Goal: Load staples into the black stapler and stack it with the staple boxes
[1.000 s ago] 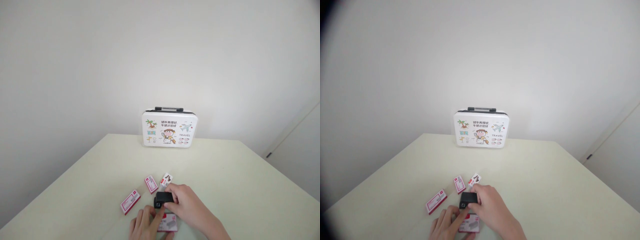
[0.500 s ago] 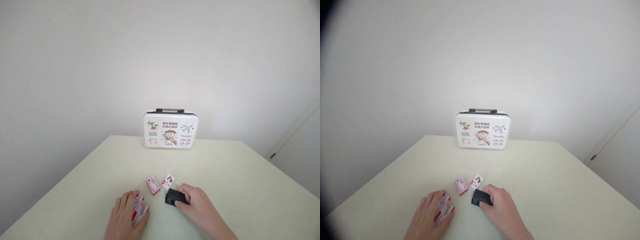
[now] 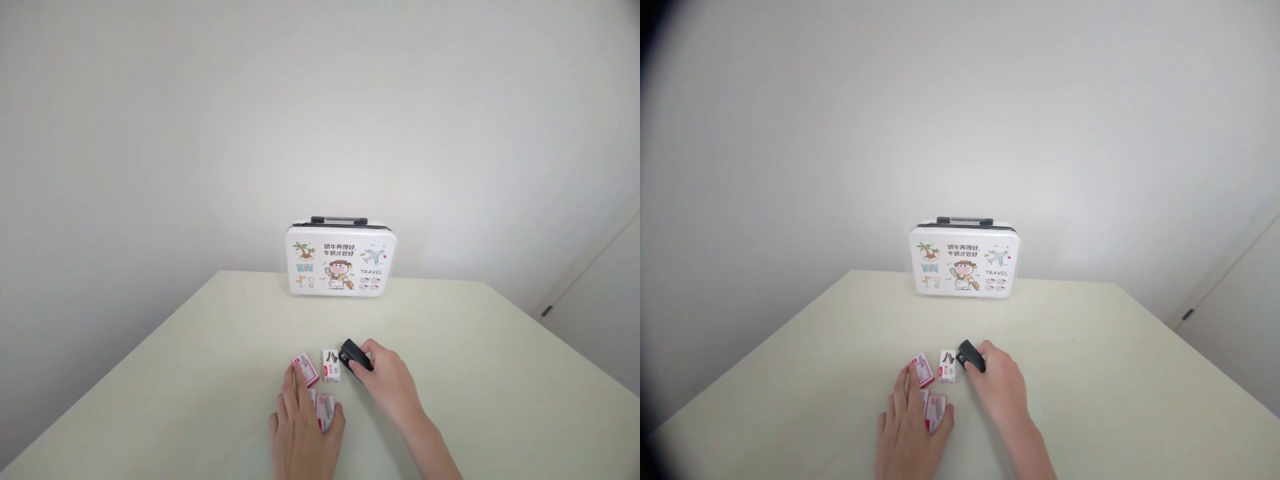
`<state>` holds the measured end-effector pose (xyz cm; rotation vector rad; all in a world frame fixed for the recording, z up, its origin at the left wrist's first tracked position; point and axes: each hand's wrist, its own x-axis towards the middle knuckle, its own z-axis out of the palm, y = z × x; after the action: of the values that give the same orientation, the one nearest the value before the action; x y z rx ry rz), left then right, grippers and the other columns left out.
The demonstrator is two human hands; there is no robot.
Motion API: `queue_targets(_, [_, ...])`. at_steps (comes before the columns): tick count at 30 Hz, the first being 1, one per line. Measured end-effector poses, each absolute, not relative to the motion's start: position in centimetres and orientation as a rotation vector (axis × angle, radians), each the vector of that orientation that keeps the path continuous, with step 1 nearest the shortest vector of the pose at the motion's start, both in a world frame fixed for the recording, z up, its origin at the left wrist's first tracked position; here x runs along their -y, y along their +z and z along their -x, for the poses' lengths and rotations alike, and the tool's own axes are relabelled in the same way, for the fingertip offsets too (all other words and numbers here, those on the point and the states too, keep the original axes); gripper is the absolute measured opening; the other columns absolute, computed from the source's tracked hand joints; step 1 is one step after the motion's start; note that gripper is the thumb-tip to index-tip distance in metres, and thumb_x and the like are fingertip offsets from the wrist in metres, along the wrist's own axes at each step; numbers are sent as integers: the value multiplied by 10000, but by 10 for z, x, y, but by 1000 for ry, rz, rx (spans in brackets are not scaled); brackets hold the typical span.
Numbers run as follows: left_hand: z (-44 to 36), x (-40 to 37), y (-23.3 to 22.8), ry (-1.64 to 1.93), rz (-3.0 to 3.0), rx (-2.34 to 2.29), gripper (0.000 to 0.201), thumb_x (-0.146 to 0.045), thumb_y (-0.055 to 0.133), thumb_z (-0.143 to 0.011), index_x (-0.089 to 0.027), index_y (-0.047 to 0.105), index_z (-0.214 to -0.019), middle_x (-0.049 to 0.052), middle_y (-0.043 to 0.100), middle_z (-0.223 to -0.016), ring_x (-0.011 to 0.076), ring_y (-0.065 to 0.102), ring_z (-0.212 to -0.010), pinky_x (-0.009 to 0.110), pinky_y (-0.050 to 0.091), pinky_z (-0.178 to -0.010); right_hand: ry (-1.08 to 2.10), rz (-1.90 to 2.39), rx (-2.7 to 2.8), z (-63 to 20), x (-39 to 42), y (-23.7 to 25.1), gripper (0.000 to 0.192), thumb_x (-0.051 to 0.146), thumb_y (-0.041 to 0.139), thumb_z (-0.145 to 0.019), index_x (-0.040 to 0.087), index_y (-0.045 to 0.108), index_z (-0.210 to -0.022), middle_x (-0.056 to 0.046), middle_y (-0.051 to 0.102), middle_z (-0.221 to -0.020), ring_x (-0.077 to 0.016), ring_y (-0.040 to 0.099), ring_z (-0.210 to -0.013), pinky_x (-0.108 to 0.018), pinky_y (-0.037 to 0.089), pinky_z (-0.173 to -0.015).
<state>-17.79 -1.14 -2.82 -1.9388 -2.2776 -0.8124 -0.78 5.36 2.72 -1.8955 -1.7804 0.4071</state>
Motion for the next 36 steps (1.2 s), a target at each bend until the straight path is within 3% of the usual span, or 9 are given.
queue_targets(9, [196,13,-20,-651,2057,2294,728,-451,493,-902,-179,375,-1567,133,374,-1630,345,547,-1258,469,459,-963,501,1803,1815,35,-40,28,123,330,663,-839,243,593,-890,1,678,-749,-165,598,-672,-259,271,-596])
queue_targets(18, [241,34,-18,-376,2202,2306,796,-465,513,-852,-278,321,-1602,78,352,-1650,333,544,-1311,469,460,-982,1022,1571,1617,56,-6,19,222,410,653,-873,218,542,-888,13,648,-755,-155,608,-690,-246,388,-601])
queue_targets(21, [239,36,-15,-384,2211,2306,804,-462,507,-862,-312,274,-1617,31,268,-1686,326,541,-1312,449,473,-950,1108,1483,1600,65,0,19,274,464,638,-905,214,526,-897,1,656,-802,-157,623,-733,-250,446,-636])
queue_targets(25, [240,25,-8,-439,2279,2227,755,-449,468,-929,-348,202,-1628,-25,231,-1696,294,583,-1189,427,476,-931,1341,1415,1535,66,4,11,422,643,554,-924,231,477,-972,58,554,-721,-122,542,-508,-229,415,-412])
queue_targets(27, [243,17,-7,-477,2280,2189,686,-459,441,-970,-352,244,-1618,-25,288,-1682,279,581,-1162,419,470,-946,1454,1368,1484,66,3,6,489,715,512,-917,237,457,-1002,85,496,-684,-113,516,-456,-227,432,-366])
queue_targets(30, [249,9,-9,-494,2281,2134,626,-446,431,-994,-335,315,-1598,-7,373,-1646,267,562,-1183,402,470,-944,1504,1282,1437,69,3,-1,524,747,513,-906,236,448,-1002,88,488,-689,-118,570,-521,-240,526,-443])
queue_targets(36, [273,12,-22,-422,2237,1924,519,-339,378,-1016,-295,477,-1524,38,407,-1626,279,577,-1120,419,495,-891,1483,1196,1458,94,4,7,452,673,499,-952,231,449,-1034,56,541,-771,-126,607,-563,-248,534,-473])
